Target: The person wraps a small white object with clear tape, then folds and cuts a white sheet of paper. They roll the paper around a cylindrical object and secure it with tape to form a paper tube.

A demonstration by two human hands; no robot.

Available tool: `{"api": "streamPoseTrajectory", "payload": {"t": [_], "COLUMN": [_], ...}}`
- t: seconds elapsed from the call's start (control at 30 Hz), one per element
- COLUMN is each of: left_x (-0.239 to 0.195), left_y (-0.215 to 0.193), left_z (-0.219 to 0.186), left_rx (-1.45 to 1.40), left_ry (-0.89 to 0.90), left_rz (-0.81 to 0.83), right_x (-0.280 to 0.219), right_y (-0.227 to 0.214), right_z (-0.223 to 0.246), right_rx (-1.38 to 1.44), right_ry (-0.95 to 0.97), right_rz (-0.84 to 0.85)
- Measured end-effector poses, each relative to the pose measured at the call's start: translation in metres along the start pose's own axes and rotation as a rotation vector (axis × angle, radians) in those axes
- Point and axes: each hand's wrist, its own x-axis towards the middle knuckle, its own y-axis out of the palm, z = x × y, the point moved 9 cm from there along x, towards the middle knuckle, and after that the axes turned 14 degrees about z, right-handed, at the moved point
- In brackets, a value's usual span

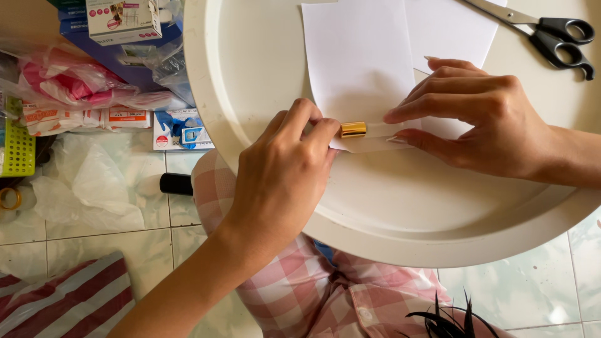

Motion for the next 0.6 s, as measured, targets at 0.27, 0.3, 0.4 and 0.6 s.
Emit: {"api": "streamPoseTrajectory", "payload": {"t": [0.27,0.3,0.4,0.6], "left_x": [0.001,0.0,-0.004,-0.002], "left_y": [-0.006,-0.006,-0.001,0.0], "left_z": [0.0,-0.003,-0.002,-0.015], "left_rx": [-0.089,-0.092,-0.037,0.199], "left_ry": [0.031,0.069,0.094,0.144], "left_rz": [0.01,-0.004,-0.043,-0.063], "right_x": [0.005,0.005,0.005,0.005], "right_y": [-0.002,-0.004,-0.004,-0.003], "right_z": [0.004,0.007,0.009,0.01], "right_rx": [-0.069,-0.091,-0.122,-0.147], "right_ry": [-0.015,-0.039,-0.058,-0.044], "right_rz": [0.014,0.002,-0.019,0.004]}}
